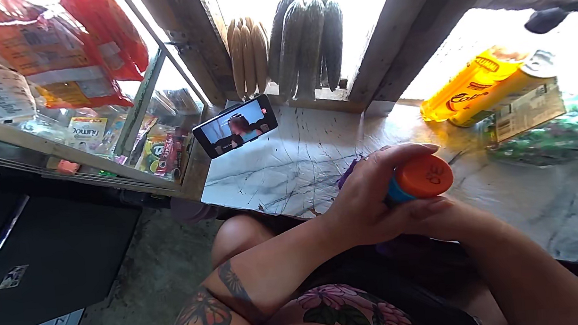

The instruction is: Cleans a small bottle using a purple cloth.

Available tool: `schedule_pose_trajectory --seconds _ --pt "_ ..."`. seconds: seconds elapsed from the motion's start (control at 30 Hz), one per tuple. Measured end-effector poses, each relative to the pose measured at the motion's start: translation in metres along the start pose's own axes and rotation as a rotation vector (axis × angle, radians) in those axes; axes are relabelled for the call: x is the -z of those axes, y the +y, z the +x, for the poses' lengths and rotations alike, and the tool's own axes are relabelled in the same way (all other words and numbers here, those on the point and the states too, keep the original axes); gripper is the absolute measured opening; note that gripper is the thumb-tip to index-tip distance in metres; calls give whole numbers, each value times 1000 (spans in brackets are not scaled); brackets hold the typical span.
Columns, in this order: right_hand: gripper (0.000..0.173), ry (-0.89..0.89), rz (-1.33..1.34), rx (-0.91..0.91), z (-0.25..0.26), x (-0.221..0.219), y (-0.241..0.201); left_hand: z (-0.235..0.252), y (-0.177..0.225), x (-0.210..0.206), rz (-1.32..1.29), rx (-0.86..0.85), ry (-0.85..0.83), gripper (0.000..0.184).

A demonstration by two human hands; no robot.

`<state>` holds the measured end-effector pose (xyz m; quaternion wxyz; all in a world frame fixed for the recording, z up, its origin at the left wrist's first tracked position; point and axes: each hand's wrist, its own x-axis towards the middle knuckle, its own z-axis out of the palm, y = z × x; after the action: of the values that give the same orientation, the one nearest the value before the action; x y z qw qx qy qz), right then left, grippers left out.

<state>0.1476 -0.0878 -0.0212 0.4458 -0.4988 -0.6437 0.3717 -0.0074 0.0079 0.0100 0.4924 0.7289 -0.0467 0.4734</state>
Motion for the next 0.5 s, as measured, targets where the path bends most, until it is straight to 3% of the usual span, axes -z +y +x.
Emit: schedule_pose_trajectory --seconds 0.13,0.23,0.4,0.5 --pt "51 4 15 -63 4 -1 -16 0 0 -1 24 -7 -1 50" --pt "52 -30 -80 -369 15 3 -60 1 0 0 39 6 2 49" --pt "71 6 -231 -321 2 -5 -16 3 0 3 18 28 41 47" --pt "74 8 -294 -338 2 -6 -12 6 -2 7 -11 50 68 45"
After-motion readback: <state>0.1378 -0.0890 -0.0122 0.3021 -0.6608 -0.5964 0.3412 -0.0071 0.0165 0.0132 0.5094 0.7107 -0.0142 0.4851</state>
